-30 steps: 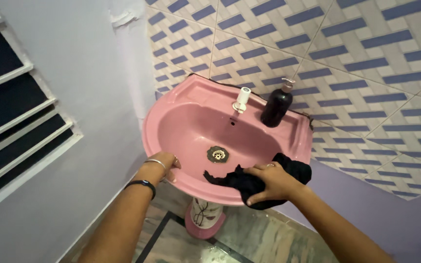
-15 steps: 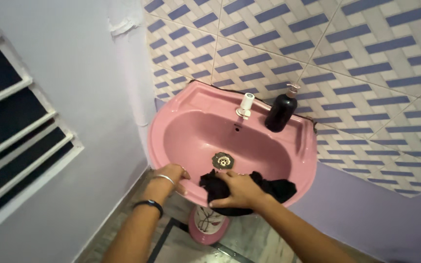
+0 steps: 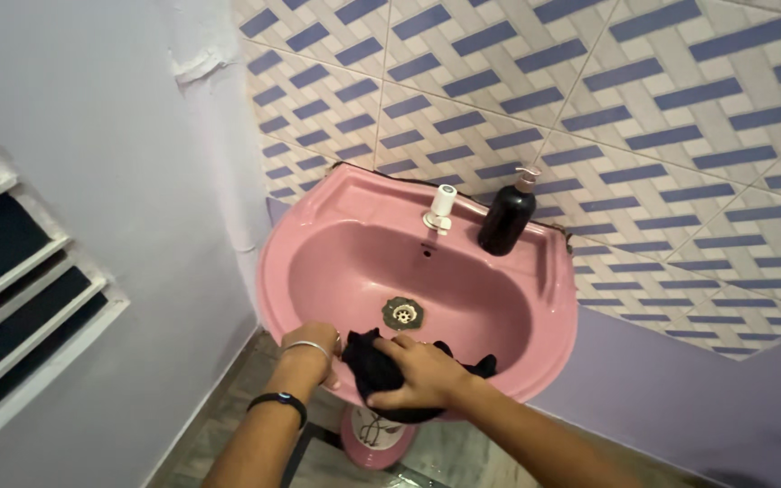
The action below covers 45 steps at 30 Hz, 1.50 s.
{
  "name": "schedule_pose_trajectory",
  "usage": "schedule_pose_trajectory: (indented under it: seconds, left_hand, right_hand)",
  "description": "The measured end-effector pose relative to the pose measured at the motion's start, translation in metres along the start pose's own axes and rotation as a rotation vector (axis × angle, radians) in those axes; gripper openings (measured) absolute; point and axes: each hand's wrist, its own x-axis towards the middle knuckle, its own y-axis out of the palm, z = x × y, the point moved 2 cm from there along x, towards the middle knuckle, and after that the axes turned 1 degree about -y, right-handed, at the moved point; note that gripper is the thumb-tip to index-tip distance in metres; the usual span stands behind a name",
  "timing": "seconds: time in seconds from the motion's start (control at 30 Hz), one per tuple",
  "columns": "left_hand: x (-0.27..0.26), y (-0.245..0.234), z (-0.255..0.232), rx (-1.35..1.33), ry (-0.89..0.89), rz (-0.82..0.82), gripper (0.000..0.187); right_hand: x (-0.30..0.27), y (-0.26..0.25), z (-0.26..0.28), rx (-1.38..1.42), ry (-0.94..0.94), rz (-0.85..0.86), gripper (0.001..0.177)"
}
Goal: The person cleans a pink bathroom sink using a black cloth. They wipe the basin, faucet, and surrounding surfaces, occasionally moving a soap dispenser to reach underneath it.
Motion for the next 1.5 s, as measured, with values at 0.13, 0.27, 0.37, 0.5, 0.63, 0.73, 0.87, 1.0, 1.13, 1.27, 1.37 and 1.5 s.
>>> schedule_pose_trajectory:
  seconds: [0.13, 0.27, 0.37, 0.5, 0.63, 0.73, 0.87, 1.0, 1.13, 1.27, 1.37, 1.5]
  left_hand:
    - [0.002, 0.002, 0.000, 0.034, 0.005, -0.006, 0.069]
    - [0.005, 0.012, 0.007, -0.058, 0.010, -0.049, 0.070]
    - [0.004, 0.018, 0.015, -0.130, 0.021, -0.096, 0.070]
    - [0.000, 0.024, 0.020, -0.190, 0.117, -0.169, 0.066]
    - [-0.004, 0.029, 0.029, -0.302, 0.238, -0.269, 0.066]
    - [0.000, 0.035, 0.036, -0.393, 0.215, -0.239, 0.063]
    - [0.015, 0.038, 0.054, -0.705, 0.375, -0.424, 0.043]
    - [0.041, 0.040, 0.087, -0.857, 0.429, -0.643, 0.031]
    - [0.066, 0.051, 0.119, -0.731, 0.311, -0.918, 0.025]
    - [0.087, 0.061, 0.139, -0.943, 0.287, -0.850, 0.028]
    - [0.097, 0.057, 0.150, -0.989, 0.257, -0.792, 0.030]
    - [0.101, 0.044, 0.160, -0.925, 0.180, -0.766, 0.033]
  right_hand:
    - [-0.032, -0.027, -0.035, -0.048, -0.099, 0.163, 0.102]
    - [-0.061, -0.065, -0.077, -0.133, -0.202, 0.247, 0.098]
    - [-0.067, -0.071, -0.092, -0.212, -0.211, 0.247, 0.094]
    - [-0.072, -0.065, -0.095, -0.220, -0.171, 0.239, 0.092]
    - [-0.071, -0.054, -0.083, -0.204, -0.130, 0.189, 0.092]
    - [-0.066, -0.033, -0.062, -0.199, -0.143, 0.080, 0.089]
    - [-0.045, -0.006, -0.030, -0.149, -0.172, -0.048, 0.089]
    - [-0.014, 0.007, 0.007, -0.082, -0.145, -0.131, 0.087]
    - [0.022, 0.023, 0.041, -0.072, -0.047, -0.158, 0.084]
    - [0.067, 0.038, 0.070, -0.159, -0.041, -0.277, 0.083]
    - [0.104, 0.049, 0.085, -0.200, 0.017, -0.349, 0.084]
    - [0.150, 0.059, 0.090, -0.196, 0.145, -0.387, 0.082]
